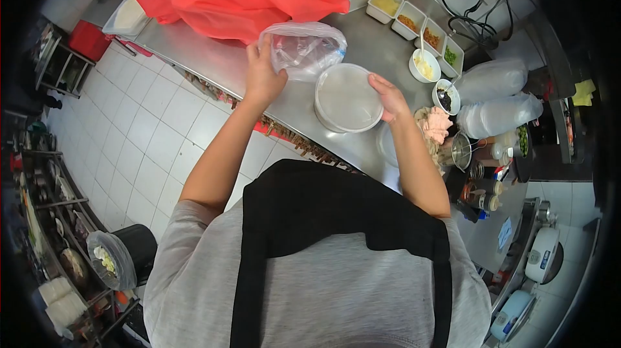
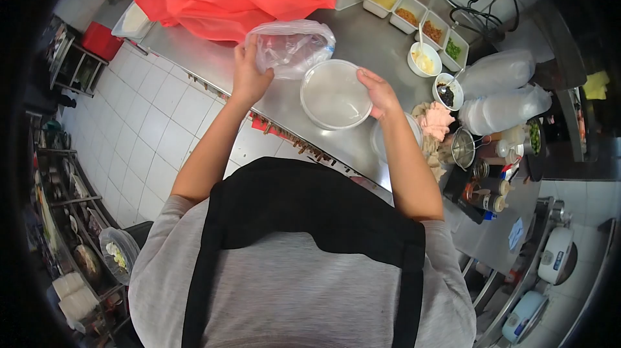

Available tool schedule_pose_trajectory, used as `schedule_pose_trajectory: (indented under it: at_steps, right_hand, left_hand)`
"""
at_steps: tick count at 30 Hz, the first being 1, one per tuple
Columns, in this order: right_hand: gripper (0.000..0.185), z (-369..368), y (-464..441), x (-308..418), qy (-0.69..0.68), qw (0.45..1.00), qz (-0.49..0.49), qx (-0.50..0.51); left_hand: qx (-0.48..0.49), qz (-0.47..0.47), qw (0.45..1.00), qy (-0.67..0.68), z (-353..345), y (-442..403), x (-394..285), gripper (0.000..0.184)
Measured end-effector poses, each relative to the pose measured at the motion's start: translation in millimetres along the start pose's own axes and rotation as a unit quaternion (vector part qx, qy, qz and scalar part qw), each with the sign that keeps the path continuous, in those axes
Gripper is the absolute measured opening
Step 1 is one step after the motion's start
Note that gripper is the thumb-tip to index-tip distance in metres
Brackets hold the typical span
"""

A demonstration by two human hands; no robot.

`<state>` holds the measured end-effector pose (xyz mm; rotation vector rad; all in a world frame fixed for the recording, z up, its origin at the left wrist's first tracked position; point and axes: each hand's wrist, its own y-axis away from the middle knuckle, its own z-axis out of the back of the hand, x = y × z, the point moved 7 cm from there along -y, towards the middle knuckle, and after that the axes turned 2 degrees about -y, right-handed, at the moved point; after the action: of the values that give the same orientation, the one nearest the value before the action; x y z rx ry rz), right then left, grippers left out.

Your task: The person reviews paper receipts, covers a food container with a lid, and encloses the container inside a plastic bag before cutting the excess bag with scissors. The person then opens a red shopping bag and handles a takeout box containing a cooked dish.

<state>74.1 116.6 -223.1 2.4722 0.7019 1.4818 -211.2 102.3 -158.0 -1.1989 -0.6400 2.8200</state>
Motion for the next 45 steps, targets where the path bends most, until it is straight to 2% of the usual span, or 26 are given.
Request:
schedule_pose_trajectory:
  at_steps: [5, 8, 14, 17, 20, 26, 29, 32, 35, 36, 38, 39, 40, 44, 45]
  right_hand:
    - [0.026, -20.5, 12.8, -9.4, -0.009, 1.0, -0.007, 0.011]
    - [0.025, -29.8, 17.3, -9.6, -0.018, 1.0, -0.009, 0.001]
    - [0.023, -56.0, 22.4, 11.9, -0.027, 1.0, 0.014, -0.001]
    - [0.023, -66.9, 14.5, 21.5, -0.032, 0.999, 0.038, -0.004]
    - [0.023, -73.3, 3.0, 18.7, -0.053, 0.997, 0.056, -0.014]
    - [0.03, -56.1, -28.6, -16.4, -0.052, 0.994, 0.066, -0.066]
    - [0.033, -57.1, -32.2, -15.4, -0.014, 0.996, 0.081, -0.042]
    - [0.028, -47.2, -28.2, 0.5, 0.129, 0.98, 0.123, -0.091]
    - [0.026, -28.5, 4.2, 33.3, 0.365, 0.899, 0.176, -0.167]
    - [0.023, -8.2, 2.0, 31.3, 0.424, 0.871, 0.186, -0.168]
    - [0.025, 0.4, 5.5, 8.9, 0.429, 0.888, 0.046, -0.161]
    - [0.026, 2.4, 7.8, -3.1, 0.428, 0.89, -0.024, -0.156]
    - [0.025, 5.8, -2.0, -14.2, 0.453, 0.878, -0.013, -0.155]
    - [0.022, -13.5, -19.1, -15.8, 0.625, 0.737, 0.182, -0.181]
    - [0.021, -9.3, -20.5, -19.0, 0.582, 0.786, 0.12, -0.17]
  left_hand:
    - [0.045, 0.002, 0.999, -0.007, -23.7, 4.4, 2.6, 0.083]
    - [0.085, -0.049, 0.995, 0.021, -33.6, 14.7, 1.3, 0.082]
    - [0.198, 0.006, 0.976, 0.096, -45.4, 49.0, 14.3, 0.089]
    - [0.234, -0.012, 0.965, 0.116, -45.8, 65.5, 11.5, 0.092]
    - [0.235, 0.046, 0.956, 0.167, -47.7, 74.6, 15.2, 0.091]
    - [0.214, 0.064, 0.964, 0.147, -38.1, 62.4, 13.4, 0.098]
    - [0.199, 0.041, 0.97, 0.132, -25.8, 56.9, 3.4, 0.099]
    - [0.168, 0.051, 0.976, 0.131, -10.4, 64.9, -1.8, 0.086]
    - [0.13, 0.212, 0.953, 0.172, -15.0, 87.6, 24.7, 0.054]
    - [0.151, 0.257, 0.918, 0.262, -28.6, 99.0, 31.6, 0.044]
    - [0.187, 0.339, 0.815, 0.431, -55.3, 120.4, 34.9, 0.025]
    - [0.189, 0.339, 0.809, 0.44, -61.8, 123.1, 37.6, 0.021]
    - [0.19, 0.339, 0.804, 0.451, -65.0, 123.2, 36.2, 0.018]
    - [0.188, 0.338, 0.807, 0.447, -67.4, 122.8, 30.5, 0.014]
    - [0.186, 0.34, 0.807, 0.446, -67.4, 123.2, 29.9, 0.014]
